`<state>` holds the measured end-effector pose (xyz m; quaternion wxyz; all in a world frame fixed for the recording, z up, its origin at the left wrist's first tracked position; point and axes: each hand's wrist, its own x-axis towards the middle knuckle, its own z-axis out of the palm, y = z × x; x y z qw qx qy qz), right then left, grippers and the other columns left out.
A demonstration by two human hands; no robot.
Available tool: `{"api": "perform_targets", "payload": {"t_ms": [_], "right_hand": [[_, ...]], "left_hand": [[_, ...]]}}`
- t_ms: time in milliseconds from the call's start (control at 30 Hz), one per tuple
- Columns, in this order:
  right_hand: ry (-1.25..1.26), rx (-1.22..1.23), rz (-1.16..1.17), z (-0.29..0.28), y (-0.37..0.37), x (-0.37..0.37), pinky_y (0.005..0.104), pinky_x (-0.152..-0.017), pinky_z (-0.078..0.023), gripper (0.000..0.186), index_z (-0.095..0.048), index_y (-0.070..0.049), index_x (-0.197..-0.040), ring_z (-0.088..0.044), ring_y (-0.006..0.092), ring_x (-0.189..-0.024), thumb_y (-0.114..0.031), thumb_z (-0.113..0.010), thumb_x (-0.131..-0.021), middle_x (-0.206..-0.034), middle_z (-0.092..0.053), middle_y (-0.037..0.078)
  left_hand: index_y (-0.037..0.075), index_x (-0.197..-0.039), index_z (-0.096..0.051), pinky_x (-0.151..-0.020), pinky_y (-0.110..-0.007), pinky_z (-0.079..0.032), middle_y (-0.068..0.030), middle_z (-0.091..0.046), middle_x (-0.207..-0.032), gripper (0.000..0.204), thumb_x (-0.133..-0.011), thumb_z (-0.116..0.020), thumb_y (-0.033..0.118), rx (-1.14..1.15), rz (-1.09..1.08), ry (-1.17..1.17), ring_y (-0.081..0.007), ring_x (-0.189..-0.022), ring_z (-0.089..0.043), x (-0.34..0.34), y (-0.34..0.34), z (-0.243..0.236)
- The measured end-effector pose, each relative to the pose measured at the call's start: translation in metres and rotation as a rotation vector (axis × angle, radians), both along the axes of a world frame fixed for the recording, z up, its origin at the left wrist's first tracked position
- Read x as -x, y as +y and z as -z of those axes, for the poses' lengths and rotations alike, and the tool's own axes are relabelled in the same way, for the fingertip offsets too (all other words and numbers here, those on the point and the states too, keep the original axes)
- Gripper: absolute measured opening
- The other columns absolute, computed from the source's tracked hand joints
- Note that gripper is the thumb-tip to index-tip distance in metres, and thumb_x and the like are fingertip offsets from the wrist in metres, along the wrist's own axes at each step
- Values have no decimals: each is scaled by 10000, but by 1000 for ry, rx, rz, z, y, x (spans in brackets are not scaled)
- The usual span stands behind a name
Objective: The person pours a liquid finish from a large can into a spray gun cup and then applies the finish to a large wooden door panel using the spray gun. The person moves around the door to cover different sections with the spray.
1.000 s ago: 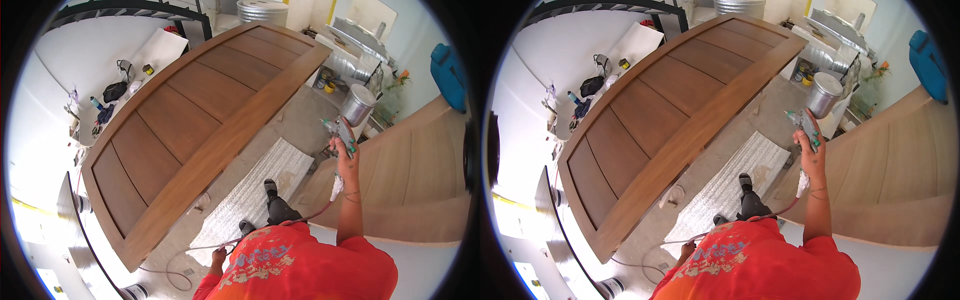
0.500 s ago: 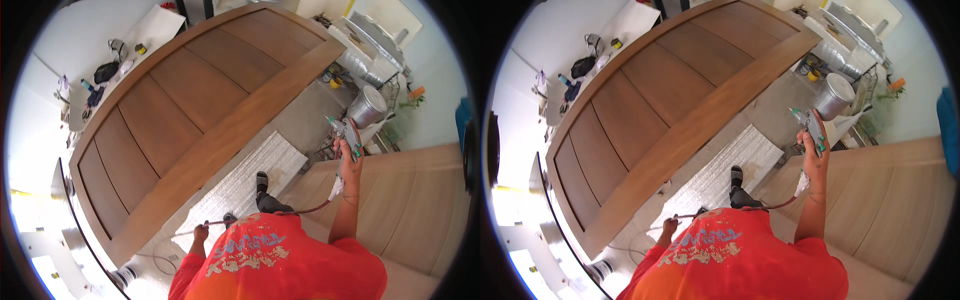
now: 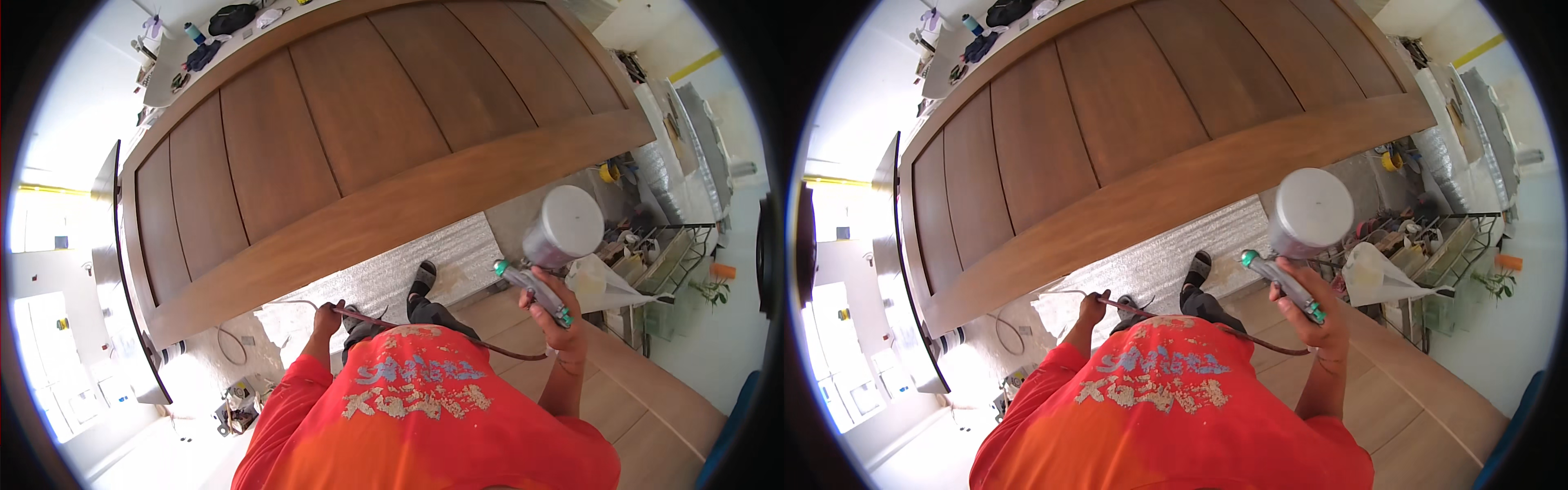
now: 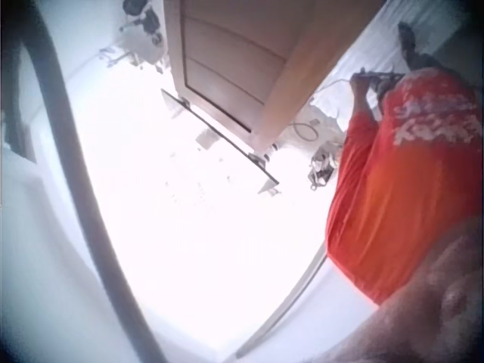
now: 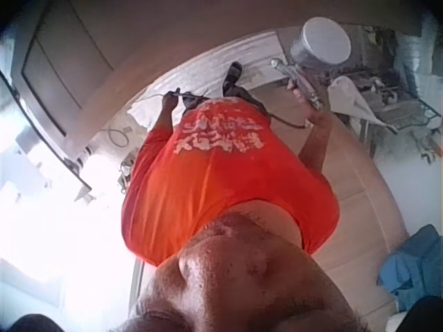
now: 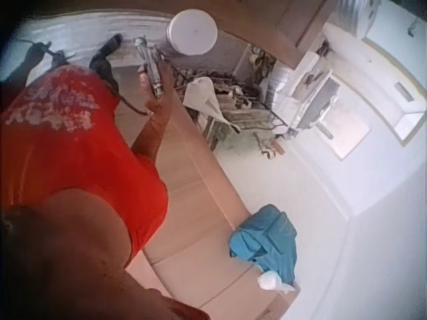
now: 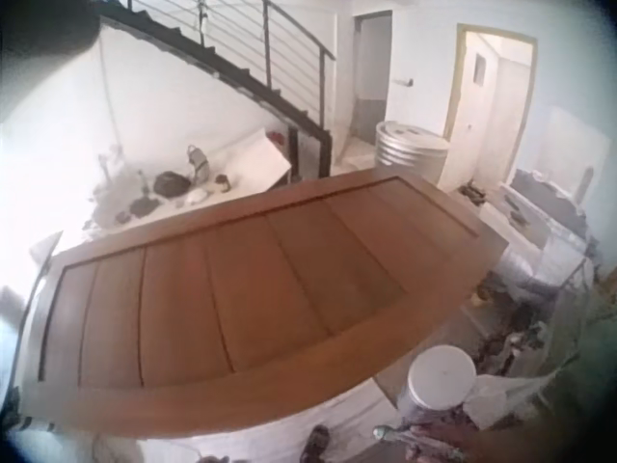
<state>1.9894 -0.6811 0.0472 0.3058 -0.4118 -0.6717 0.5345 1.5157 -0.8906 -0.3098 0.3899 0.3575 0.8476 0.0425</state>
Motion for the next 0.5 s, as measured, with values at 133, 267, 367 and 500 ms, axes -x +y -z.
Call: {"api": "perform_targets", "payload": {"t_ms": [133, 267, 367, 500], "right_hand": [[5, -10, -26, -5, 30, -5, 340, -886, -512, 568, -563, 5, -1458, -658, 207, -911, -5, -642, -896, -999, -691, 101], [-15, 3, 127, -19, 58, -24, 321, -877, -514, 551, -555, -32, -1484, -653, 174, -920, -23, -615, -937, -1007, -686, 84], [34, -22, 309, -18, 72, -41, 286, -861, -513, 538, -528, -67, -1525, -629, 124, -932, -58, -587, -990, -1013, -676, 49], [45, -132, 607, -16, 90, -62, 272, -838, -510, 552, -494, -73, -1558, -589, 102, -869, -87, -596, -1016, -953, -659, 15]], "left_hand": [[-16, -966, -746, -906, -554, -537, -322, -724, -1001, 703, -999, -525, 651, 29, 110, 27, -504, -1052, -678, -9, -5, 29], [-69, -999, -762, -958, -557, -525, -371, -699, -1033, 764, -1010, -488, 644, 123, 132, 40, -509, -1096, -673, -26, -10, 40], [-55, -906, -756, -878, -567, -533, -358, -707, -968, 727, -1024, -504, 618, 81, 131, 6, -525, -1041, -678, -35, -3, 35], [-62, -926, -747, -876, -549, -533, -347, -714, -966, 716, -1026, -514, 608, 53, 103, -26, -523, -1010, -679, -31, 1, 55]]}}
